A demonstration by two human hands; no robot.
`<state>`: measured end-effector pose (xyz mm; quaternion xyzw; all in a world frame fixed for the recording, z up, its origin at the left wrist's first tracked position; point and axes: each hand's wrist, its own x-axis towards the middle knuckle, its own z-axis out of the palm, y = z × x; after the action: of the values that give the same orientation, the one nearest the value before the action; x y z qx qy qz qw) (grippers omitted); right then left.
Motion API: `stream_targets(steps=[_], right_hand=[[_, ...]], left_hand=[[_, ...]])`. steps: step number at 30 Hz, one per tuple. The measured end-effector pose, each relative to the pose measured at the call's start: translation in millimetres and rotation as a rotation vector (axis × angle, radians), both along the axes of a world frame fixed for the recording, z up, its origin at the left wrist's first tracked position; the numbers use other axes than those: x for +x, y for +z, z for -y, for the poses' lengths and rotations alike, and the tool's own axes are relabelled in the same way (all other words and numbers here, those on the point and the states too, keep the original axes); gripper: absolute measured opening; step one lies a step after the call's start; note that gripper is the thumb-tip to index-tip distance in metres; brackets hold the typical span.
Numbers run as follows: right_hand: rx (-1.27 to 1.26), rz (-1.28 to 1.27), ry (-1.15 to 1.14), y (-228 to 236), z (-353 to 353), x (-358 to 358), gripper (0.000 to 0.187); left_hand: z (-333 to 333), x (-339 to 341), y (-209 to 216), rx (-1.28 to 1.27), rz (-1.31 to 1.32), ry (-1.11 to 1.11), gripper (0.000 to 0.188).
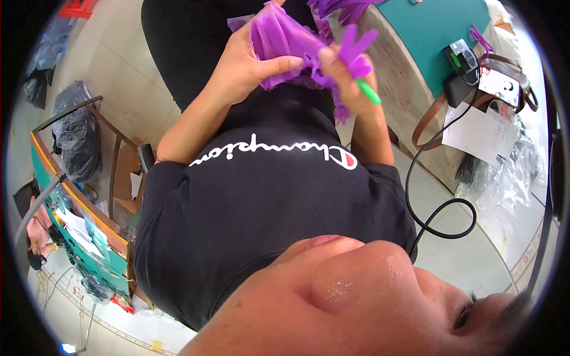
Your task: Using a latch hook tool to assemble purple fabric strips into a larger product at a workbench.
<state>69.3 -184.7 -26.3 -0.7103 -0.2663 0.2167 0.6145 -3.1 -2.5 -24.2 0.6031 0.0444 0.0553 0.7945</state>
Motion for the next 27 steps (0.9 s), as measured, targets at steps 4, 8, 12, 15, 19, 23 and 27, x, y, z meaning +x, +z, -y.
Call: stream_targets(steps=[4,8,12,15,19,23,27], right_hand=[[0.300,-0.070,-0.282,-26,29,66,0.033],[0.644,-0.616,-0.102,-32,68,129,0.032],[0.362,-0.653,-0.199,7,48,74,0.028],[0.512,-0.195,0.682,-8,52,53,0.032],[0.076,0.402,0.308,20,5,0,0.026],[-0.010,0.615,0.316,5,-2,0,0.021],[0.033,0.632,0.304,4,-3,-1,0.020]], left_hand=[[-10,1,18,-0.326,-0.339,-0.421,0.071],[-19,-1,13,-0.473,-0.283,-0.746,0.047],[-11,2,4,-0.349,-0.249,-0.243,0.026],[1,10,-1,-0.384,-0.231,0.010,0.018],[8,10,-5,-0.342,-0.158,0.070,0.014],[16,10,-1,-0.226,-0.133,0.196,0.013],[18,8,1,-0.114,-0.104,0.205,0.013]])
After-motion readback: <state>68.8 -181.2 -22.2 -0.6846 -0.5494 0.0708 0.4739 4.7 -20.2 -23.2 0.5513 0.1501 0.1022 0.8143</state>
